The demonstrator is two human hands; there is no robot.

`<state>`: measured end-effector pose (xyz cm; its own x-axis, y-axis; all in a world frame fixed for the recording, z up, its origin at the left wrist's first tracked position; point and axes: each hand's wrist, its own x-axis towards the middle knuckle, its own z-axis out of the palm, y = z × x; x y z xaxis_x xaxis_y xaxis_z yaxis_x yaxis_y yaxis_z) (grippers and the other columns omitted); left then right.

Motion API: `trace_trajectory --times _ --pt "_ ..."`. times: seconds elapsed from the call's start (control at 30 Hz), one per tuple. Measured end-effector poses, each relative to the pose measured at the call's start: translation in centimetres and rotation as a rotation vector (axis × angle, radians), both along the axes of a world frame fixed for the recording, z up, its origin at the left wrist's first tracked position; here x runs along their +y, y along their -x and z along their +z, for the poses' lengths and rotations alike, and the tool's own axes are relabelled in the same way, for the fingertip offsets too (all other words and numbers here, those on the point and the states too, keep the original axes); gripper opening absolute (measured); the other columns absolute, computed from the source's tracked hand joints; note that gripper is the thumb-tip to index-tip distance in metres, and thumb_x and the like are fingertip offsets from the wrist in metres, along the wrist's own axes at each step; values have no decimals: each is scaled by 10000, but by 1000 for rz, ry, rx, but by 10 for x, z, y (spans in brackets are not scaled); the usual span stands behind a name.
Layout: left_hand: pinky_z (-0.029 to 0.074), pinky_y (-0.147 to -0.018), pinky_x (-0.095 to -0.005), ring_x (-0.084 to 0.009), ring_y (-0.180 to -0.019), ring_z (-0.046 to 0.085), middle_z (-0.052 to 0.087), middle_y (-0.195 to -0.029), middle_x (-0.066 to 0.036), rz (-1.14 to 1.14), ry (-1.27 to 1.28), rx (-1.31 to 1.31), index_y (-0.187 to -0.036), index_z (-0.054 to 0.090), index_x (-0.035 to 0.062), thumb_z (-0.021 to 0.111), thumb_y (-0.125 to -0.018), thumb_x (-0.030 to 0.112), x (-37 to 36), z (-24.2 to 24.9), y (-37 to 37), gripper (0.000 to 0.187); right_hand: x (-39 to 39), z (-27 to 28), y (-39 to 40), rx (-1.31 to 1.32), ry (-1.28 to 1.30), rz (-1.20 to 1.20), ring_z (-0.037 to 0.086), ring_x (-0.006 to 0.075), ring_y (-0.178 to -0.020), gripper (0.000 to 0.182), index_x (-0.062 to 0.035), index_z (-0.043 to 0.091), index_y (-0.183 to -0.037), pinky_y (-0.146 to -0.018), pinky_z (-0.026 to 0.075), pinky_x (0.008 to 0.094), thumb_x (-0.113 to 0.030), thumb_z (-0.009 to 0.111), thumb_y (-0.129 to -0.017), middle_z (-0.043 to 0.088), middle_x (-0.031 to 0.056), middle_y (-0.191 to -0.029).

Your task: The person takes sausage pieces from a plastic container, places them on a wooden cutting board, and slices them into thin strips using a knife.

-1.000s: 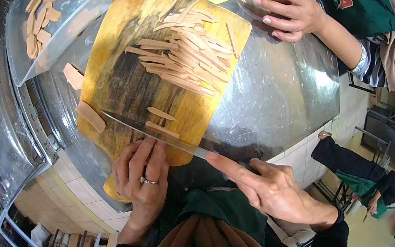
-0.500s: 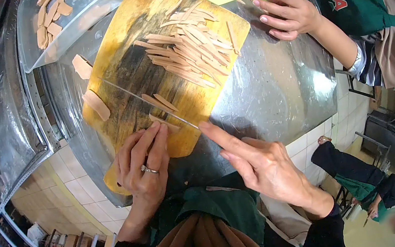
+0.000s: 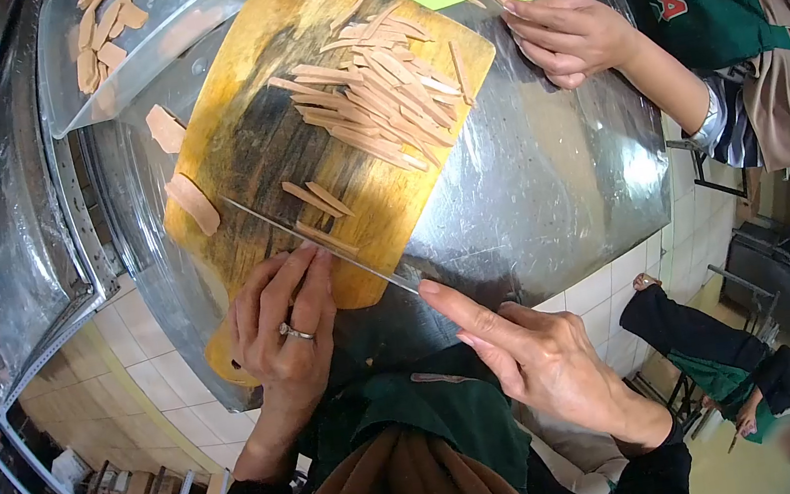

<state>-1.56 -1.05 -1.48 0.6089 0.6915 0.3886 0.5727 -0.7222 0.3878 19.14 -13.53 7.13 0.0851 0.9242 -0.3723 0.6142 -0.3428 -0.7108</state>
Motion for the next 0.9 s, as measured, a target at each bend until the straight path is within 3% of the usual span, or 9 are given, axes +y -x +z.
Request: trace_trajectory --times 0.27,0.37,0.47,0.53,0.6,0.73,0.87,0.9 --pt "520 -802 -331 -198 -1009 676 714 -1199 2 -23 23 42 -1170 771 93 745 -750 72 1 2 1 421 1 -17 11 -108 -34 14 586 278 -514 637 -272 498 -1545 -510 522 440 -60 657 -965 505 100 -617" --pt "520 -803 -330 -196 -1011 675 714 -1200 4 -21 24 40 -1169 770 93 741 -753 74 0 2 1 417 12 -21 13 -115 -56 23 613 300 -532 638 -276 498 -1542 -521 527 458 -46 645 -965 546 126 -637" --pt "520 -808 -331 -197 -1015 676 716 -1199 5 -8 19 15 -1178 763 94 745 -750 61 0 0 0 430 30 -18 5 -76 -38 36 670 333 -603 609 -233 502 -1538 -571 555 444 -30 622 -976 657 178 -746" --pt "520 -814 -333 -202 -1020 676 718 -1199 7 4 10 3 -1183 754 95 750 -740 48 -1 -1 -1 446 38 -24 2 33 -126 -30 700 352 -667 581 -197 509 -1530 -616 570 428 -27 610 -984 706 215 -900" --pt "520 -817 -335 -204 -1019 676 722 -1187 6 13 10 -11 -1195 740 92 759 -751 35 0 0 -3 448 40 -22 -4 56 -86 -59 729 373 -750 543 -145 518 -1519 -688 586 399 -23 596 -995 712 226 -1163" --pt "546 -892 -371 -259 -1017 695 746 -1136 -29 58 108 -49 -1139 736 92 782 -837 -3 0 11 -7 320 28 -22 -4 14 -266 -29 714 372 -712 544 -156 518 -1522 -662 570 421 -40 605 -997 713 242 -1073" --pt "545 -874 -358 -255 -1003 711 739 -1148 -71 72 304 -273 -1082 710 46 754 -868 -30 0 9 1 231 3 -7 4 18 -158 0 680 369 -649 553 -177 509 -1531 -625 550 440 -69 617 -999 696 213 -835" --pt "548 -881 -360 -266 -1003 714 741 -1134 -89 90 392 -336 -1064 705 37 748 -873 -41 -2 10 4 211 0 -7 5 12 -126 7 681 372 -678 546 -177 517 -1522 -646 552 438 -69 621 -997 687 206 -858"
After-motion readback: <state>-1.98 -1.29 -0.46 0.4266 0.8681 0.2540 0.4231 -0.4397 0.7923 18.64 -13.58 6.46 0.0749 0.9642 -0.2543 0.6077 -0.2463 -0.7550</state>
